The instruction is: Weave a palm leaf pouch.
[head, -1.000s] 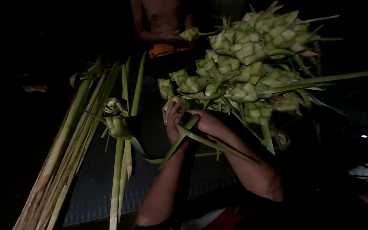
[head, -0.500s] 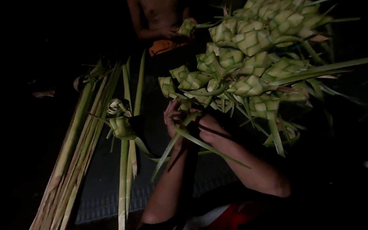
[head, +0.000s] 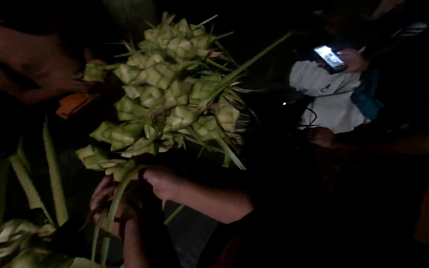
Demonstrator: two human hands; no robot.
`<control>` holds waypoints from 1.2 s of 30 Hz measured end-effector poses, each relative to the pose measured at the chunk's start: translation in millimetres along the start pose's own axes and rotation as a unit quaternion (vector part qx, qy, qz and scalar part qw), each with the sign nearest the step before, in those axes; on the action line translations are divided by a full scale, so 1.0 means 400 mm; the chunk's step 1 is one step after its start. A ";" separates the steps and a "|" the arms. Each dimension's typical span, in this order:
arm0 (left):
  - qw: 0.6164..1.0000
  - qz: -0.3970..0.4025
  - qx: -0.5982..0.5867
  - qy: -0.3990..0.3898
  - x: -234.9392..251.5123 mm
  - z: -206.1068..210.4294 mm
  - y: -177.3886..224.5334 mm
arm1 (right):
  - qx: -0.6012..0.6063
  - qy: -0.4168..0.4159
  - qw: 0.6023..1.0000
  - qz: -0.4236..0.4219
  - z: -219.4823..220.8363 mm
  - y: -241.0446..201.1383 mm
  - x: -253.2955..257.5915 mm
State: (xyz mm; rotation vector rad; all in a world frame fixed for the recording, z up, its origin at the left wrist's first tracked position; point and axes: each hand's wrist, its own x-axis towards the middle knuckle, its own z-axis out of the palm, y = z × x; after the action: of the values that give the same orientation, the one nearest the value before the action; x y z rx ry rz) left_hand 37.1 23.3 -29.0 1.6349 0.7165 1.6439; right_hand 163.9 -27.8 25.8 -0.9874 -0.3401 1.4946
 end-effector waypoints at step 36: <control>0.974 -0.136 0.178 -0.036 0.013 0.001 0.057 | -0.213 0.100 0.912 -0.337 -0.077 -0.134 -0.047</control>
State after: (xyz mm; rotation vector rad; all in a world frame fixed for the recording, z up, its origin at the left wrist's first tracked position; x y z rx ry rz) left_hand 35.6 13.4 -7.7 1.7360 1.1940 1.3091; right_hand 220.2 -44.3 53.0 -1.1937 -0.7923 0.6903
